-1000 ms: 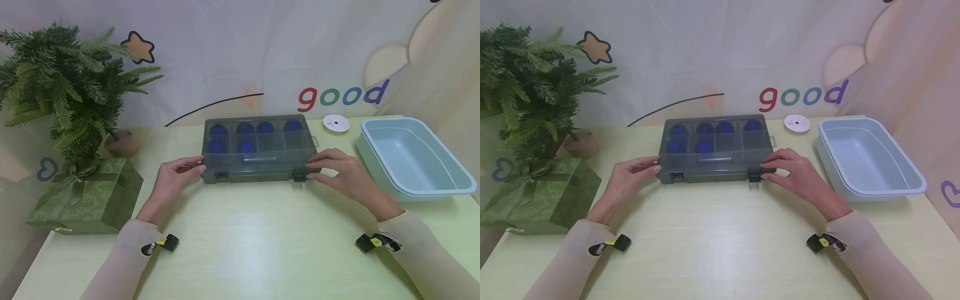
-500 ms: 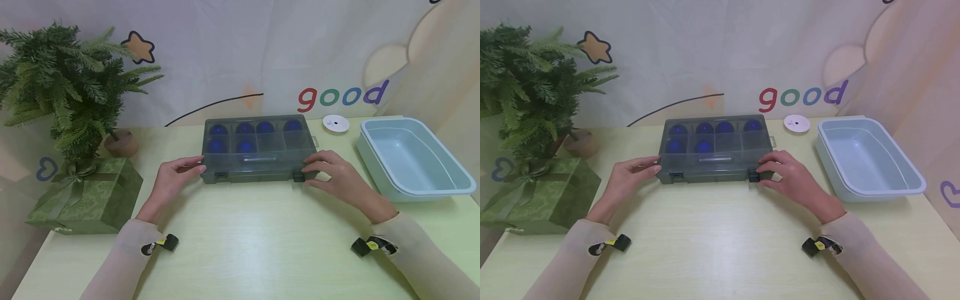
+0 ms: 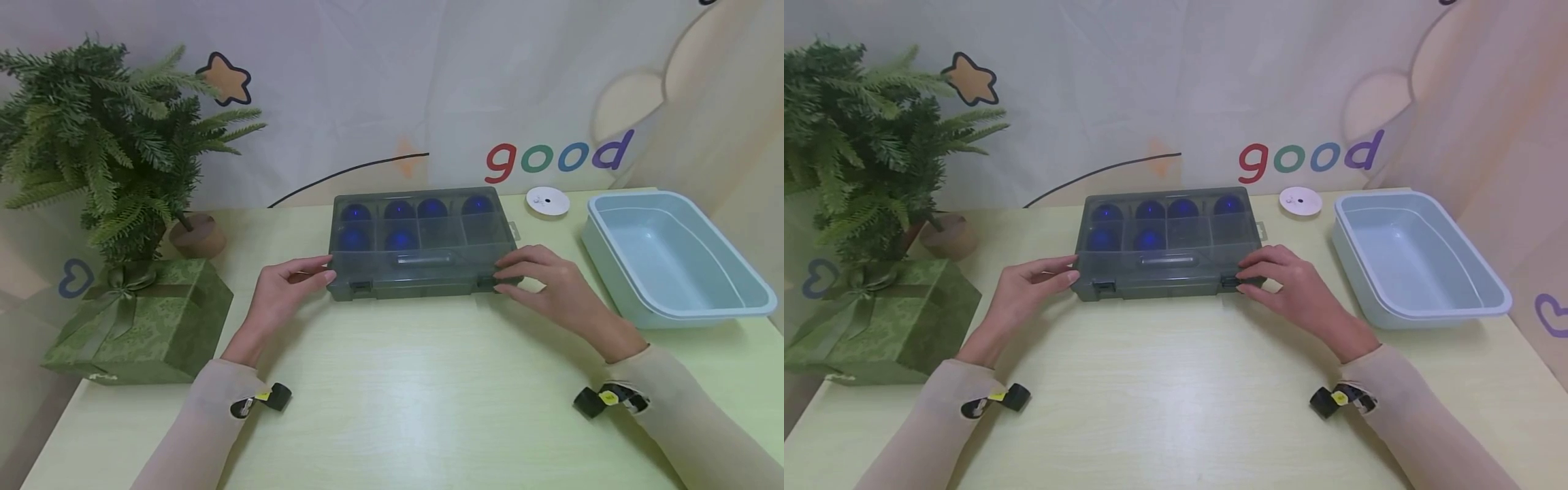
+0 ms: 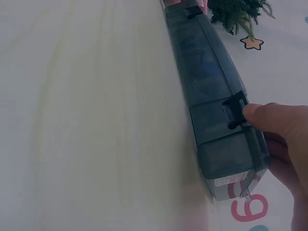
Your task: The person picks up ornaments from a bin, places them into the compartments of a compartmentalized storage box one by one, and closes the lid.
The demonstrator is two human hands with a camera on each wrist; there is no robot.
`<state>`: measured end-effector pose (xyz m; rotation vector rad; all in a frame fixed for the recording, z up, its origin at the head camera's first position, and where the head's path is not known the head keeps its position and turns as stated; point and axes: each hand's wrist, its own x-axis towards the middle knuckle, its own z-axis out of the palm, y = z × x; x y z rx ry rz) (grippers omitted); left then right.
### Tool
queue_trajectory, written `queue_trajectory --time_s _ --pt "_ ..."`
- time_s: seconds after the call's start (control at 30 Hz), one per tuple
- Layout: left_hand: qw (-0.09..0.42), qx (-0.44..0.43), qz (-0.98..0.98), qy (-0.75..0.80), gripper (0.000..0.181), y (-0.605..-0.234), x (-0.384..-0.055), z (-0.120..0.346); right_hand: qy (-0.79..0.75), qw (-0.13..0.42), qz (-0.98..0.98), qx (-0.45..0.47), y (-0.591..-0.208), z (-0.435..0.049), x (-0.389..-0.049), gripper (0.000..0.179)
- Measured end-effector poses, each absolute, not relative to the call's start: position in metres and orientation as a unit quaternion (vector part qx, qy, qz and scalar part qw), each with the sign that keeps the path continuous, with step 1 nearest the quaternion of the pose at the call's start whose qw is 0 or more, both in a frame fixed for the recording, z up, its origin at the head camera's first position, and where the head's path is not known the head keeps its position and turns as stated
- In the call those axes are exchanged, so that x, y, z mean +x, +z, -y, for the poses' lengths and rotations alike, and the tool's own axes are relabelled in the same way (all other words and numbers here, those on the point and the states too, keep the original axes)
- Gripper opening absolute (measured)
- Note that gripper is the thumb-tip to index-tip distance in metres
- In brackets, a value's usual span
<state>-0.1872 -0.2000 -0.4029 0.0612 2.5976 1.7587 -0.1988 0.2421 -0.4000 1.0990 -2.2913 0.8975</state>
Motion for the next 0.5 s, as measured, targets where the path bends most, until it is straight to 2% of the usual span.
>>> queue_trajectory --time_s 0.17,0.5 --pt "0.001 0.02 -0.829 0.559 0.044 -0.4037 -0.1875 0.2003 0.335 0.236 0.836 0.366 -0.4018 -0.2398 -0.1995 0.037" --pt "-0.002 0.021 -0.828 0.56 0.043 -0.4032 -0.1871 0.2005 0.343 0.252 0.833 0.354 -0.4039 -0.2377 -0.2007 0.034"
